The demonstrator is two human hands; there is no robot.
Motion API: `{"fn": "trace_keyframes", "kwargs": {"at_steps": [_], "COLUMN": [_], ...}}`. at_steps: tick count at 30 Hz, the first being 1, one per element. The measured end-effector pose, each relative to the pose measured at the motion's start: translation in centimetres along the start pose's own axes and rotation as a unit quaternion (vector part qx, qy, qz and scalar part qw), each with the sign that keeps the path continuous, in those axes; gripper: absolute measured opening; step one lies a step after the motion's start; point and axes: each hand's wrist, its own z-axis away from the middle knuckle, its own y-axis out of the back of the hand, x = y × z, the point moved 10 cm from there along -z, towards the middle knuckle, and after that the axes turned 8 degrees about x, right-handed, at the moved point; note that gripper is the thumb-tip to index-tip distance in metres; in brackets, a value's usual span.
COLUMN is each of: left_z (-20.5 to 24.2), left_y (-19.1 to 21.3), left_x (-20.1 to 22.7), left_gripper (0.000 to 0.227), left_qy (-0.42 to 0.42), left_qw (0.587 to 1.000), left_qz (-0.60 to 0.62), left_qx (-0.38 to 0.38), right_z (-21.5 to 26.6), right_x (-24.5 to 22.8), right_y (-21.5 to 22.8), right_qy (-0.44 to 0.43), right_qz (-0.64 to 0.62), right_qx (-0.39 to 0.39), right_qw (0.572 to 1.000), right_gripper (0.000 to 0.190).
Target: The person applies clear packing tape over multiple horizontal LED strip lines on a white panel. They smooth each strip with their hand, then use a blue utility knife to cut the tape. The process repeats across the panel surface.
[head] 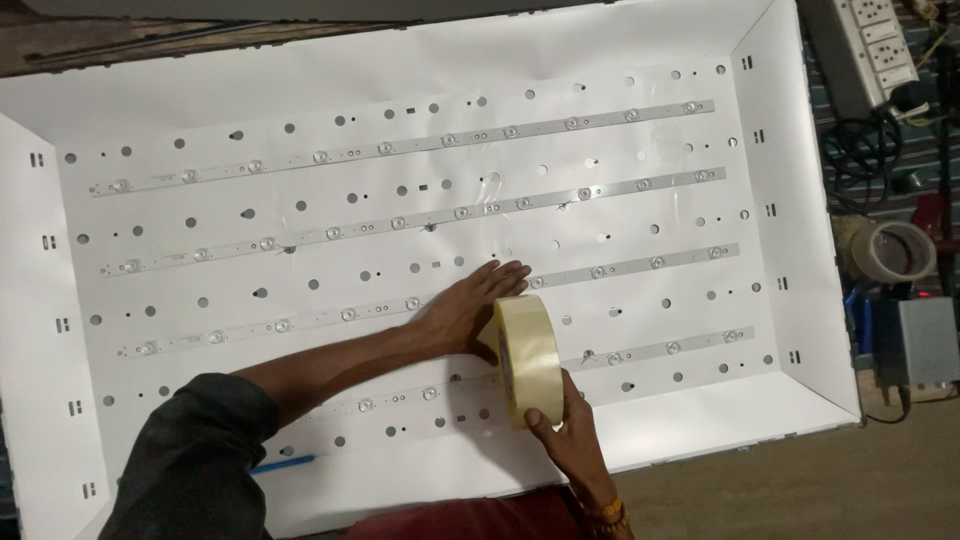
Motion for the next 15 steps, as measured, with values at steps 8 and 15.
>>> {"fn": "trace_keyframes", "kwargs": {"at_steps": [8, 15], "left_z": [0.1, 0.5], "left_y": [-0.2, 0.2], "left_x": [0.0, 0.1], "left_gripper": [0.135, 0.136], "left_qy": [0.004, -0.013], "left_qw": [1.0, 0.997], "left_qz": [0.024, 0.042], "left_qx": [0.014, 0.059], "right_z": [5.6, 11.2], "right_x": [1.8, 4.0], "right_y": [1.8, 2.9], "right_qy": [-0.088, -0.179], "right_qz": [-0.038, -0.059], "right_qx": [0.089, 0.091], "right_qw": [0.991, 0.978], "right_gripper": [0.074, 0.075]}}
